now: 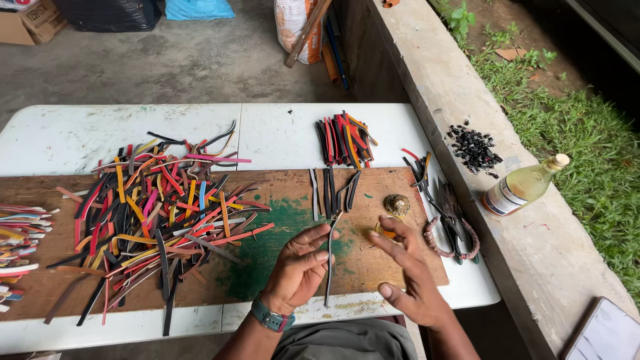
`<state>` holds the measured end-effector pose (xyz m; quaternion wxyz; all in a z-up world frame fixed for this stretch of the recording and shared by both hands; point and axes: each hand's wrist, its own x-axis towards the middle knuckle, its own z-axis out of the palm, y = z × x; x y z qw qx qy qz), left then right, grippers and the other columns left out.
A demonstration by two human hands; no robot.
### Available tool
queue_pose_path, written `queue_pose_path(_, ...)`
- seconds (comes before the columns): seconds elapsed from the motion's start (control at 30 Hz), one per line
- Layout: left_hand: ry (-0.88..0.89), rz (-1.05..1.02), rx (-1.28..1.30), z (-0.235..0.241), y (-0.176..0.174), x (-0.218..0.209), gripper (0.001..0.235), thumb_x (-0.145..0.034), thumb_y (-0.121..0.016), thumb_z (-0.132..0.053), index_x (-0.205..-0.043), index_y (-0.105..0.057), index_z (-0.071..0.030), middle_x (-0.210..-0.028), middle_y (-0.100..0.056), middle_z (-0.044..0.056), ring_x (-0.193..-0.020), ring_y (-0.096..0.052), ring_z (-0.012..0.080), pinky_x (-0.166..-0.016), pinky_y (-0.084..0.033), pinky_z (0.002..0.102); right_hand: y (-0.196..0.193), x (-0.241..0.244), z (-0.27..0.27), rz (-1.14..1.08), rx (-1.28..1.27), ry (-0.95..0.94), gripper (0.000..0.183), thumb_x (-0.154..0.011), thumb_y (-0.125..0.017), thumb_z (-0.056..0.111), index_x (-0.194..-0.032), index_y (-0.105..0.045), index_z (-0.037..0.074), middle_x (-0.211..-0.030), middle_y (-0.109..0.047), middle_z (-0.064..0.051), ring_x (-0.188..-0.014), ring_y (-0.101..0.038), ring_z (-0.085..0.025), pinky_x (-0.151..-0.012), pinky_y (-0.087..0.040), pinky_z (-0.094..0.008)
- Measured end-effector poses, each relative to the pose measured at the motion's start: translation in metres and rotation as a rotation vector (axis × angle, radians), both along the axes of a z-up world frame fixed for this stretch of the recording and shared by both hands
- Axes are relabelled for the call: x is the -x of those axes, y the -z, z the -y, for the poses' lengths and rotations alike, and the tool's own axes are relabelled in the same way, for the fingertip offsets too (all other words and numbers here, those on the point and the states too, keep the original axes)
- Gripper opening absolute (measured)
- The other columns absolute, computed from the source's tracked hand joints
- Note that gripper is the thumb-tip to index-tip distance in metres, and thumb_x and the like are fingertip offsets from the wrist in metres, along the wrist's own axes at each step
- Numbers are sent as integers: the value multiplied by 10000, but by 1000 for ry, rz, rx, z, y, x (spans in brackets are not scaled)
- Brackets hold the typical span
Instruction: The person repeatedly picks up thin rubber strips from a pile on a table, dips them into a small jar of amber liquid, and places them on a wooden board. The person handles the strips one at a time, ensuring they are coated before setting them aside.
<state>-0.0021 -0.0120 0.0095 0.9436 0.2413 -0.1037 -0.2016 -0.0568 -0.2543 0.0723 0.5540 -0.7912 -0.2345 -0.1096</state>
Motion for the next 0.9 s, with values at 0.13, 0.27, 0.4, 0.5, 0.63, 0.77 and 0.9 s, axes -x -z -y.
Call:
queue_pose_path(0.13,-141,232,-507,3,-14,10,438,-953,-676,136,-1378,-694,30,-1210,-669,123,-870,-540,99,-754,-515,248,9,-5,-14,-87,-143,-40,790,-850,-715,404,-1516,-507,35,-1592,-377,-208,-1548,-325,-352,-1268,-200,-489)
queue_pose_path(0.27,-267,477,-777,0,-31,14,392,-931,-649,81,-1304,-681,-34,-1319,-645,63,-1082,-653,88,-879,-596,255,13,-10,-19,-62,-227,-64,766,-889,-717,306,-1547,-471,0,-1537,-460,-203,-1503,-396,-327,-1266,-219,-472)
queue_pose_path(0.4,-240,504,-908,1,-42,21,372,-920,-644,65,-1270,-703,-45,-1277,-661,53,-985,-667,96,-792,-594,240,13,-24,-23,-247,-419,-10,799,-879,-747,97,-1577,-363,28,-1300,-631,-160,-1144,-618,-237,-1012,-497,-389)
queue_pose_path(0.5,-257,580,-898,-1,-45,23,330,-918,-648,88,-1225,-711,-15,-1246,-666,69,-1025,-666,104,-823,-588,235,12,-36,-29,-327,-477,-46,843,-866,-737,-7,-1587,-305,61,-1180,-674,-114,-1001,-652,-169,-857,-551,-318)
queue_pose_path(0.63,-164,474,-1024,-1,-46,24,295,-886,-662,89,-1151,-745,-13,-1196,-686,59,-900,-643,96,-648,-495,233,7,-47,-36,-388,-412,12,858,-853,-765,-24,-1582,-327,81,-955,-725,-80,-885,-676,-129,-820,-544,-286)
queue_pose_path(0.77,-144,496,-883,-2,-42,22,326,-911,-648,83,-1220,-718,7,-1213,-660,66,-985,-663,83,-845,-582,228,6,-51,-40,-382,-364,30,825,-848,-776,-13,-1554,-356,71,-869,-726,-49,-862,-684,-105,-811,-547,-278)
queue_pose_path(0.9,-88,421,-735,-4,-24,22,379,-922,-653,111,-1288,-692,22,-1278,-629,86,-971,-620,77,-821,-554,225,8,-53,-36,-430,-426,37,737,-908,-707,38,-1558,-364,78,-853,-730,-61,-837,-679,-118,-783,-550,-290)
